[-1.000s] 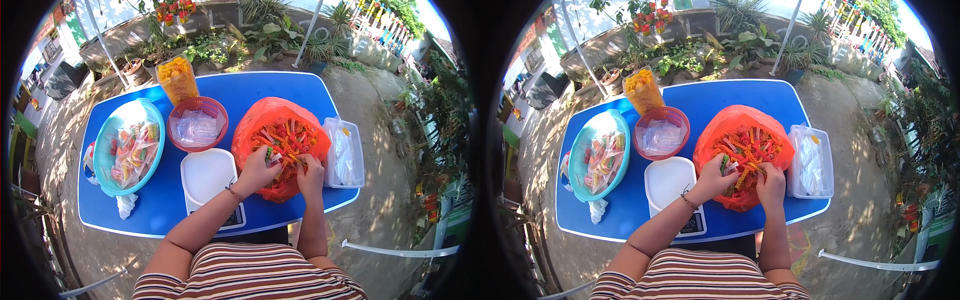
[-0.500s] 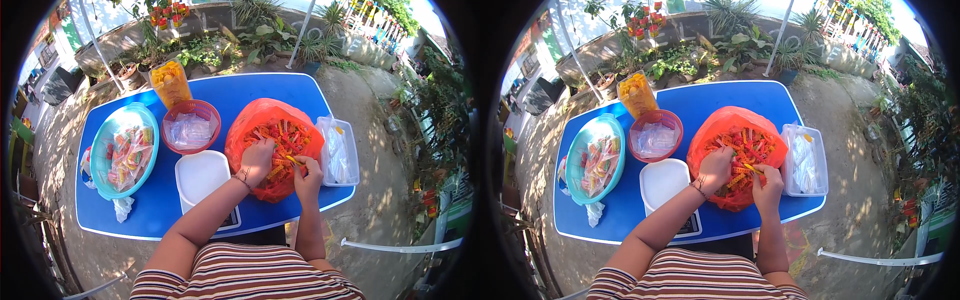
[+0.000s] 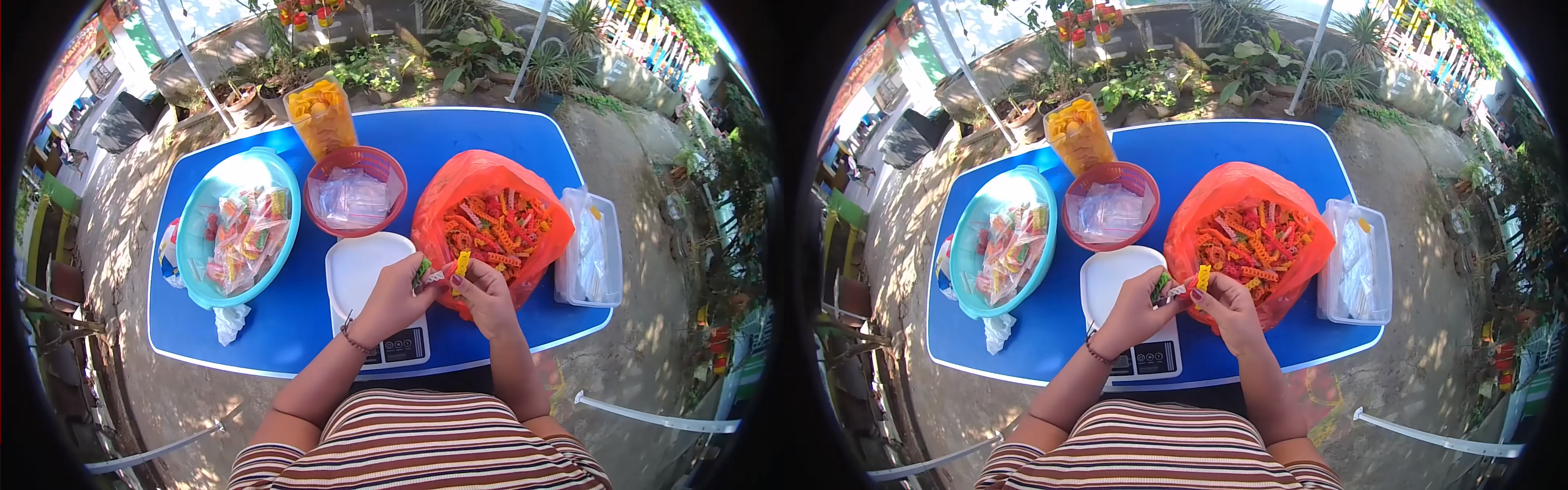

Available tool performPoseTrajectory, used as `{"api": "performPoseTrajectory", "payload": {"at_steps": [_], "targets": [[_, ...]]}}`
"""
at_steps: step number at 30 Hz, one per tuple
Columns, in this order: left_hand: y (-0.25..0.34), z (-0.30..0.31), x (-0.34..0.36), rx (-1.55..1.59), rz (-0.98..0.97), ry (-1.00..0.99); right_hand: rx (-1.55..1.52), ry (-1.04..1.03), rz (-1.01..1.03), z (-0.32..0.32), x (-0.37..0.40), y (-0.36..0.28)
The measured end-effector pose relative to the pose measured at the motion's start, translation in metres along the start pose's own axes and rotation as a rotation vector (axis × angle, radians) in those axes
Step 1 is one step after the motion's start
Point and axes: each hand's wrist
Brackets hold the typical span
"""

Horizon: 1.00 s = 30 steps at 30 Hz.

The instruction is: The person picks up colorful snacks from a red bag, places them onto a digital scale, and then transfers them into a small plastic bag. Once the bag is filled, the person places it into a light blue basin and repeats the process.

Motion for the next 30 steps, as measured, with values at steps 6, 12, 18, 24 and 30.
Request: {"api": "performPoseTrajectory", "payload": {"at_steps": [6,12,18,24,30], "targets": [[-0.039,0.025,0.035,0.199,0.056,0.242,0.258,-0.049,-0.019,-0.035,-0.017,0.013],[-0.045,0.045,0.052,0.321,0.144,0.236,0.644,-0.041,0.069,-0.052,-0.03,0.04],[-0.038,0.055,0.056,0.084,0.11,0.262,0.792,-0.056,0.208,-0.059,-0.031,0.036],[-0.039,0.057,0.058,-0.092,-0.031,0.318,0.773,-0.04,0.287,-0.053,-0.033,0.039],[-0.03,0.064,0.064,-0.306,-0.161,0.337,0.949,-0.104,0.401,-0.061,-0.031,0.024]]}}
Point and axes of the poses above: each hand's wrist, its own x-axis away from the middle knuckle, its own z-axis out of the back of the hand, y = z × x, and after that the axes turned 5 degrees about x, right-handed
